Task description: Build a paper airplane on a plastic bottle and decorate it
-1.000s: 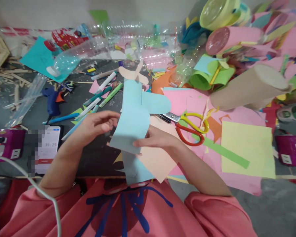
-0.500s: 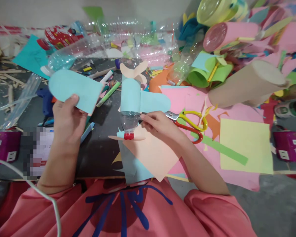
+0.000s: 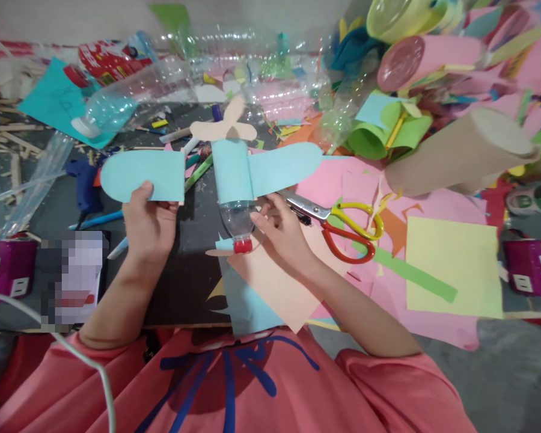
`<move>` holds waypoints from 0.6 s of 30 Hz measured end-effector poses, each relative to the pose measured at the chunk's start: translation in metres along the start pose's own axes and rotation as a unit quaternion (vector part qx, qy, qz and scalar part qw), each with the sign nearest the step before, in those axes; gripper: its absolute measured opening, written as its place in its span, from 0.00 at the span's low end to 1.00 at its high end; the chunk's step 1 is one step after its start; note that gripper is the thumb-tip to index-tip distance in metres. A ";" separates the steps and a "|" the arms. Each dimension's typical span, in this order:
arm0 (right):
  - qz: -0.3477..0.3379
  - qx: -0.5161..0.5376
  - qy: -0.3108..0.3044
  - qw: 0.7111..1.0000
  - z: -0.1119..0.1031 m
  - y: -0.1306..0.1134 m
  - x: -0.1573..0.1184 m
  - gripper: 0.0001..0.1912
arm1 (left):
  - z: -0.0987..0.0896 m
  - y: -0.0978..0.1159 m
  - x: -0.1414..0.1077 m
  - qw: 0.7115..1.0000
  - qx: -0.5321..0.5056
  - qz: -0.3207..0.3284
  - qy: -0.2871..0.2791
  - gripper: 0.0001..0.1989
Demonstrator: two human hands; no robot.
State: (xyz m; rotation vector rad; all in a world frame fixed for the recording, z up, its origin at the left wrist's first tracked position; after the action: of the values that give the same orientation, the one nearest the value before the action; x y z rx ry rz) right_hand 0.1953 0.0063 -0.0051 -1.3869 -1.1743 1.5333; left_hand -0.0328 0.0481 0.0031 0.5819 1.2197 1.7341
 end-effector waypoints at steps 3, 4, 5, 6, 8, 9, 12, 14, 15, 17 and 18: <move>-0.047 0.008 0.061 0.997 0.000 -0.004 0.007 0.19 | 0.002 0.001 -0.002 1.000 -0.010 0.011 0.006 0.11; -0.050 0.015 0.069 0.996 0.001 -0.004 0.012 0.21 | 0.003 0.001 -0.003 1.000 -0.012 0.012 0.007 0.12; -0.044 0.023 0.072 0.996 0.002 -0.003 0.018 0.22 | 0.003 0.001 -0.003 1.000 -0.014 0.013 0.009 0.12; -0.029 0.027 0.074 0.997 0.002 -0.001 0.024 0.23 | 0.004 0.001 -0.003 1.000 -0.015 0.013 0.012 0.13; 0.000 0.034 0.073 0.997 0.004 0.002 0.035 0.24 | 0.003 0.001 -0.003 1.000 -0.012 0.011 0.021 0.12; 0.000 0.036 0.078 0.996 0.005 0.001 0.038 0.24 | 0.002 0.000 -0.003 1.000 -0.010 0.007 0.024 0.12; -0.028 0.010 0.100 0.995 0.005 -0.002 0.040 0.16 | 0.001 -0.002 -0.003 1.000 0.003 -0.007 0.012 0.12; -0.035 -0.020 0.107 0.993 0.005 -0.002 0.038 0.12 | 0.000 -0.003 -0.004 1.000 0.019 -0.010 0.012 0.11; -0.028 -0.028 0.106 0.994 0.005 -0.001 0.036 0.11 | -0.001 -0.004 -0.005 0.999 0.025 -0.012 0.015 0.11; -0.005 -0.024 0.099 0.995 0.004 0.004 0.031 0.10 | -0.002 -0.005 -0.006 0.999 0.029 -0.014 0.021 0.10; 0.008 -0.019 0.095 0.995 0.003 0.006 0.028 0.11 | -0.002 -0.006 -0.007 0.999 0.026 -0.015 0.017 0.10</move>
State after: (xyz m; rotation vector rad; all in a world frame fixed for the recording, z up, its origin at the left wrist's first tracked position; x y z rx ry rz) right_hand 0.1887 0.0304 -0.0194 -1.5334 -1.0822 1.3626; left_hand -0.0290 0.0416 -0.0023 0.5635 1.2944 1.6992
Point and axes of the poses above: each hand's wrist, its own x-axis towards the middle knuckle, its own z-axis out of the palm, y = z × x, the point moved 5 cm from there along x, towards the middle knuckle, and after that the axes turned 6 degrees about -x, right-handed, at the moved point
